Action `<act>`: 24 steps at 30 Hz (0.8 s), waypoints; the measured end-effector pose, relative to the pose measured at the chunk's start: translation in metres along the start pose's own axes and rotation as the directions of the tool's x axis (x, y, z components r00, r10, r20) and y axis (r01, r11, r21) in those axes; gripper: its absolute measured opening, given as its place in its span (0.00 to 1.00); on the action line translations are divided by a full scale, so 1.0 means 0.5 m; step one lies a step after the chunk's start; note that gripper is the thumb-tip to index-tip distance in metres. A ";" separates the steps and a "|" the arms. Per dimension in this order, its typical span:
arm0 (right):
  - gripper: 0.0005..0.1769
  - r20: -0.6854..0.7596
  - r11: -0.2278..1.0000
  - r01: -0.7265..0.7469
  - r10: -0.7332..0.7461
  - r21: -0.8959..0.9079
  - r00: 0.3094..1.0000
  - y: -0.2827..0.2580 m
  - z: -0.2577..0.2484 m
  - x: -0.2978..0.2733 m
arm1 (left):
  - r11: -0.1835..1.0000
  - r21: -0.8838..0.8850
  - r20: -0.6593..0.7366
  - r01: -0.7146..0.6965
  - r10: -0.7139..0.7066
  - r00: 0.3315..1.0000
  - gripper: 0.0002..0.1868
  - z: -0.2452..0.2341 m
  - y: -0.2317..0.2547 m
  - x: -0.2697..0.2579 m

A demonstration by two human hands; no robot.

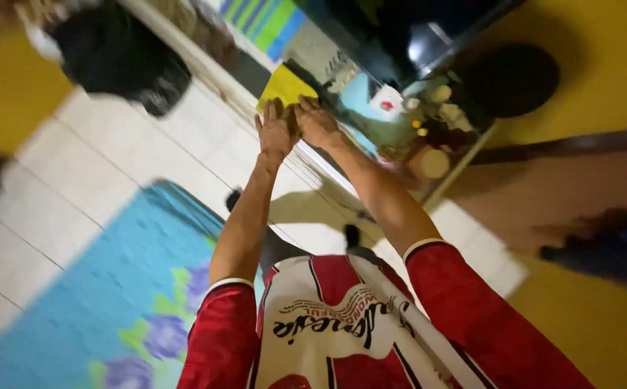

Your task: Tidying up a bedroom by placing stuffed animals on the bed, smoothing the bedsheet, and organizing items on a desk.

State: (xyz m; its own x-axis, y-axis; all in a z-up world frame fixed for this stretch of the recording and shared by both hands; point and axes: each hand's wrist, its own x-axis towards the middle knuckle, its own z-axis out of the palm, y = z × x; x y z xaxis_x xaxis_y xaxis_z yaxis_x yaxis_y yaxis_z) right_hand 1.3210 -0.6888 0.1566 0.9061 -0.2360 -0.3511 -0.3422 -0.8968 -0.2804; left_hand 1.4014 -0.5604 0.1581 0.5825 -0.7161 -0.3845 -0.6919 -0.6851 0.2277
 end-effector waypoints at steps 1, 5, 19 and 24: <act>0.38 0.030 0.999 0.034 -0.034 -0.021 0.999 0.031 0.003 -0.036 | 0.999 -0.032 0.002 0.039 -0.038 0.999 0.46 0.008 0.052 -0.038; 0.29 -0.009 0.980 0.177 -0.179 -0.094 0.984 0.094 0.001 -0.214 | 0.994 -0.047 -0.030 0.095 -0.097 0.995 0.43 0.045 0.204 -0.194; 0.24 -0.203 0.863 0.452 -0.496 -0.226 0.844 0.260 0.101 -0.494 | 0.986 -0.082 0.033 0.144 -0.141 0.989 0.36 0.165 0.458 -0.416; 0.20 -0.283 0.887 0.452 -0.460 -0.097 0.841 0.235 0.059 -0.602 | 0.990 -0.066 0.021 0.127 -0.126 0.992 0.36 0.190 0.511 -0.466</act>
State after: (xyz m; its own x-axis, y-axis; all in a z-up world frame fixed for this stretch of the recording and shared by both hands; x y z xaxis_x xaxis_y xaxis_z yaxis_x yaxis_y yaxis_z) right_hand 1.0006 -0.7120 0.2033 0.9903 0.1083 0.0864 0.1306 -0.9382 -0.3206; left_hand 1.0482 -0.5559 0.2207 0.6558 -0.6210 -0.4292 -0.5823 -0.7780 0.2359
